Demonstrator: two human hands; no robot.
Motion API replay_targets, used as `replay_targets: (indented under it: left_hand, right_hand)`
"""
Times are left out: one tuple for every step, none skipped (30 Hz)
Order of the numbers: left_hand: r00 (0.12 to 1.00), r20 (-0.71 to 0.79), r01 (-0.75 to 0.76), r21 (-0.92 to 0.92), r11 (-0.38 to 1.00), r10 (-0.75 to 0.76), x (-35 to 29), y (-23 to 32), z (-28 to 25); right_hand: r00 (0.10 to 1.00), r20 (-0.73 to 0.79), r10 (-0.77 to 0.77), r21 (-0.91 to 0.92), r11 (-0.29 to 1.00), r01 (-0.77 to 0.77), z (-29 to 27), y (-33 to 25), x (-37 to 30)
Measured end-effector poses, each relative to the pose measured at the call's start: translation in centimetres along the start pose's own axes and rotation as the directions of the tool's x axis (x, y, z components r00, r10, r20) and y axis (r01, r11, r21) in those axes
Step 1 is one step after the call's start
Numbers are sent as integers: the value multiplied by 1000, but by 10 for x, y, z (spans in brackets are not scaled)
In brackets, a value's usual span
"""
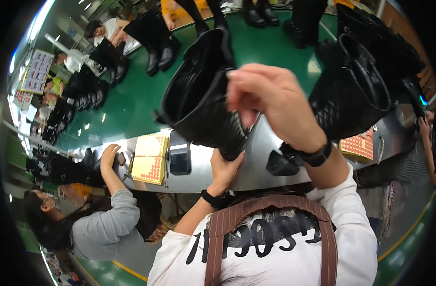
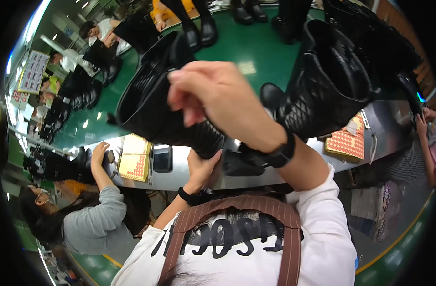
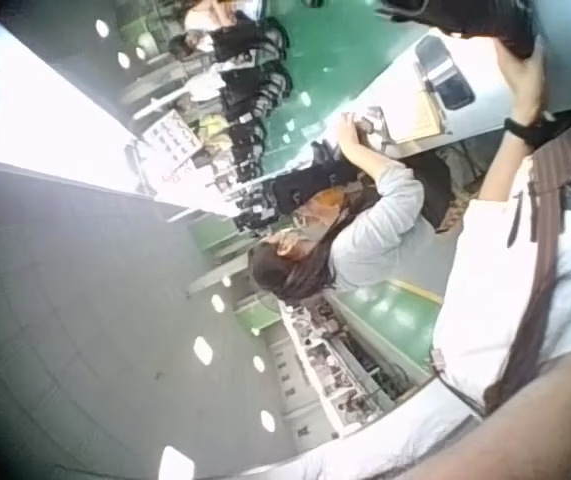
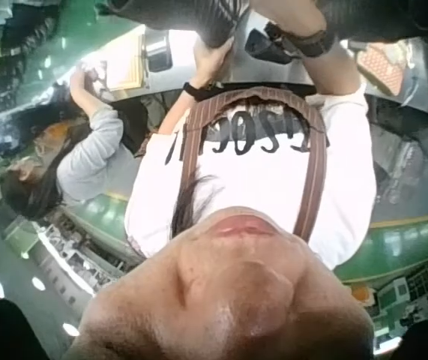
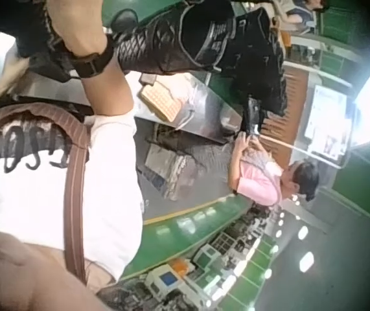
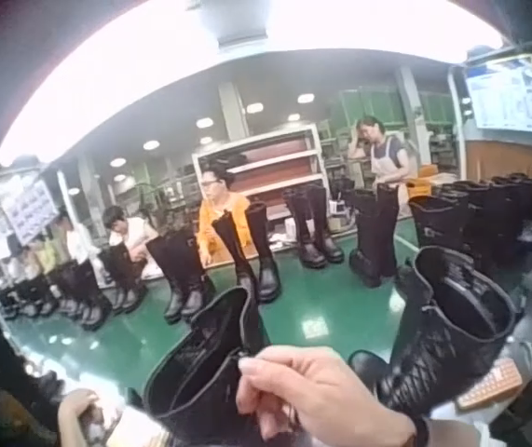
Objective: The recorder is inspecting and cleaning black tall boots on a conveyor belt in a manufacturing setting, checking zippers and wiping surfaces.
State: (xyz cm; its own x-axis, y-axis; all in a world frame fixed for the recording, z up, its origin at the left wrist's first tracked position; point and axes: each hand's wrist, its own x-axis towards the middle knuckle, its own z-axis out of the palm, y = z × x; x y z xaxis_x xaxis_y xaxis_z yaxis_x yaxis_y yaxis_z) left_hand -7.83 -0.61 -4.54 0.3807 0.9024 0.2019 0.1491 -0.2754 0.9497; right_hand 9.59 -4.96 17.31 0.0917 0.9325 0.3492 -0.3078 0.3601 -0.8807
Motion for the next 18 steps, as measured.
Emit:
replay_targets:
  left_hand:
    - [997,26,76,40,996,-77,-1,1,-1]
    - [992,51,109,109,988,-115,-2,1,0]
    - [985,25,171,34,985,-172,-4,2,-1]
    - [973,-7,231,24,973,-231,-5,4,-2]
    - [991,-31,129,86,988,-126,-7,7,-5]
    - [997,-51,59,212,976,-49,-7,10,-9]
    - [997,-70,31,32,999,-28,-11,16,-15]
    - [987,5,158,199,967,-163,-8,22,-22]
    - [996,72,32,358,933,-61,-10,31,-30]
    - [988,152,-80,506,859,2,-13,43,-41]
    - [972,222,-106,712,694,-79,-13,56,-50]
    - [936,283,-153,862,482,-209,-16,70,-57]
    - [878,358,-145,832,536,-317,-17,85,-59]
    - [838,453,-185,759,624,-303,-17,101,-58]
    - [817,538,-194,597,778,-209,-13,115,-49]
    - [802,592,-207,404,891,-82,-8,130,-38]
    - [812,582,-203,219,954,40,0,143,-24]
    - [827,541,-203,34,979,153,8,156,-6]
  right_hand:
    - [999,-6,51,-55,997,-51,11,-2,5]
    - [999,49,9,-70,998,-6,19,-6,6]
    - [996,89,31,-165,986,-16,23,-12,-1]
    - [996,87,12,-422,906,26,24,-19,-10]
    - [956,187,-225,-672,680,292,22,-29,-25]
    - [865,349,-360,-814,341,470,17,-42,-42]
    - [826,323,-462,-894,139,427,9,-60,-62]
    - [751,280,-598,-938,-4,346,2,-73,-81]
    - [743,206,-637,-977,-181,115,-4,-88,-98]
    - [670,150,-727,-957,-276,-85,-10,-93,-108]
    - [710,107,-696,-912,-354,-209,-16,-100,-117]
    - [714,65,-698,-882,-374,-285,-23,-102,-120]
    - [794,48,-606,-878,-404,-255,-29,-103,-122]
    - [845,5,-535,-947,-274,-169,-35,-102,-122]
    - [850,-21,-526,-978,-167,-128,-40,-100,-120]
    - [856,-48,-515,-994,-57,-90,-44,-99,-119]
    - [863,-44,-503,-994,-61,-86,-48,-99,-118]
    - [858,-52,-511,-997,-20,-73,-52,-99,-118]
